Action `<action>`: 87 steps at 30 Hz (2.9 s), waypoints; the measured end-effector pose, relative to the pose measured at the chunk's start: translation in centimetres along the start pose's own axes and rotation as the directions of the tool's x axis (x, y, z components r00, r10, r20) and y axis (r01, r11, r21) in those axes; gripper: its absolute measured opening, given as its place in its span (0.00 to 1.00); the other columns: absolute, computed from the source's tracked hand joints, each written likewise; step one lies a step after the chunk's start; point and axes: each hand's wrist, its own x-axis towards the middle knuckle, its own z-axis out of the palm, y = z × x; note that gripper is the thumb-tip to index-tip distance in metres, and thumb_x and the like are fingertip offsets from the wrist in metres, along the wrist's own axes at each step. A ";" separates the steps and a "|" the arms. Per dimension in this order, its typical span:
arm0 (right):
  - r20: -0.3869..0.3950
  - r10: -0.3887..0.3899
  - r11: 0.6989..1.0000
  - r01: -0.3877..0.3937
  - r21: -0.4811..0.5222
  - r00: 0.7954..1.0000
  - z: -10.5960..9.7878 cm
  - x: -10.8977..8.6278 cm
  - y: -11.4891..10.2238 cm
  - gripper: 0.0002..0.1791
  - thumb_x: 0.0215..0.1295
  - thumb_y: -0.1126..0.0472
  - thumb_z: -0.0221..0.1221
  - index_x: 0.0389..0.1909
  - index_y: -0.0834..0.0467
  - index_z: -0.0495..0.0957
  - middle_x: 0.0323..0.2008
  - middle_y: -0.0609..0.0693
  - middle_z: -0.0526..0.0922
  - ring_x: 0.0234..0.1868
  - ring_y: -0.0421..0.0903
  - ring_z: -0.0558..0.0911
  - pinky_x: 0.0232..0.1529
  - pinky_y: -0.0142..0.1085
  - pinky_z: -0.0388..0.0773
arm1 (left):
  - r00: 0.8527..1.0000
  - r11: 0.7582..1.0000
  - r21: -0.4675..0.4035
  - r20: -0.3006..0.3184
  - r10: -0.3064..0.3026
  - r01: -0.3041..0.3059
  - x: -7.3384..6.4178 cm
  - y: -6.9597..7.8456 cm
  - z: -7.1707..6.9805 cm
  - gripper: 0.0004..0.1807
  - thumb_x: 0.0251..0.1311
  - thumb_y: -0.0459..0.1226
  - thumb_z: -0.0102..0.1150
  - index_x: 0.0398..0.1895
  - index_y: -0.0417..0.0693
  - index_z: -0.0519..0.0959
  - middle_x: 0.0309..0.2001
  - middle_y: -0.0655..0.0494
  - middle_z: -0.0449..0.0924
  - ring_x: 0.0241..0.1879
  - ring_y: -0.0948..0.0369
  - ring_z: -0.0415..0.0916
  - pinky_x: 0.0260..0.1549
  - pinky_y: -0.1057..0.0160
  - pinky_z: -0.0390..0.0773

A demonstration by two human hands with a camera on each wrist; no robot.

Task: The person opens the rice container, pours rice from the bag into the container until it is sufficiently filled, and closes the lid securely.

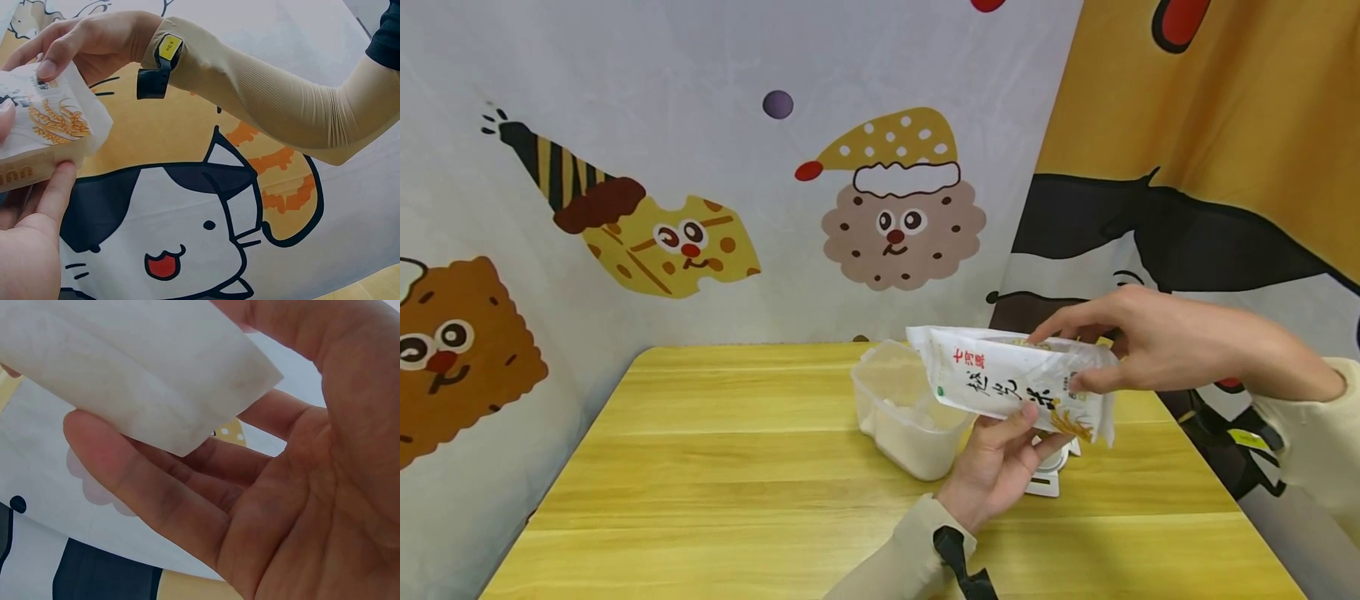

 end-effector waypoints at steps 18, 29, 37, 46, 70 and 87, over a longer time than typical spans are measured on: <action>-0.023 0.006 1.000 -0.007 -0.026 1.000 0.0 0.4 -0.2 0.24 0.61 0.52 0.73 0.56 0.32 0.79 0.40 0.31 0.85 0.33 0.32 0.79 0.28 0.28 0.79 | 1.000 1.000 -0.014 -0.017 0.008 -0.008 0.0 -0.1 0.1 0.22 0.72 0.41 0.60 0.66 0.63 0.72 0.66 0.65 0.74 0.67 0.63 0.72 0.70 0.58 0.74; -0.019 0.007 1.000 -0.008 -0.025 1.000 -0.1 0.5 -0.4 0.25 0.60 0.54 0.73 0.56 0.33 0.79 0.41 0.32 0.85 0.30 0.32 0.78 0.25 0.28 0.77 | 1.000 1.000 -0.015 -0.022 0.004 -0.005 0.1 0.0 0.1 0.21 0.73 0.41 0.59 0.67 0.63 0.72 0.66 0.65 0.75 0.67 0.63 0.72 0.72 0.56 0.72; -0.018 -0.003 1.000 0.002 -0.021 1.000 0.0 0.6 -0.4 0.24 0.60 0.54 0.73 0.56 0.33 0.80 0.40 0.32 0.86 0.32 0.31 0.80 0.24 0.29 0.76 | 1.000 1.000 -0.019 -0.031 0.002 -0.002 0.0 -0.1 0.1 0.21 0.72 0.42 0.60 0.66 0.62 0.73 0.65 0.64 0.75 0.65 0.63 0.73 0.71 0.57 0.73; -0.015 0.009 1.000 -0.010 -0.018 1.000 -0.1 0.6 -0.4 0.25 0.59 0.53 0.74 0.56 0.33 0.80 0.41 0.32 0.86 0.34 0.32 0.80 0.26 0.29 0.77 | 0.999 1.000 -0.024 -0.040 0.000 -0.001 0.0 -0.1 0.2 0.23 0.72 0.42 0.60 0.68 0.62 0.72 0.66 0.63 0.75 0.67 0.63 0.73 0.72 0.56 0.72; 0.006 0.033 0.999 -0.033 0.007 0.999 0.5 0.6 -0.3 0.25 0.60 0.54 0.73 0.57 0.35 0.80 0.43 0.33 0.87 0.35 0.32 0.82 0.28 0.29 0.79 | 0.997 1.000 -0.013 -0.081 0.010 -0.011 -0.3 -0.7 0.1 0.24 0.73 0.40 0.58 0.70 0.58 0.70 0.67 0.59 0.75 0.66 0.61 0.74 0.70 0.53 0.74; -0.042 0.011 0.999 -0.013 -0.031 0.999 0.1 0.9 -0.5 0.25 0.60 0.58 0.73 0.56 0.33 0.80 0.40 0.32 0.87 0.30 0.32 0.80 0.25 0.29 0.78 | 1.000 1.000 -0.012 -0.016 0.010 -0.010 0.3 -0.2 -0.2 0.23 0.75 0.41 0.55 0.71 0.61 0.68 0.68 0.61 0.72 0.67 0.63 0.72 0.69 0.58 0.76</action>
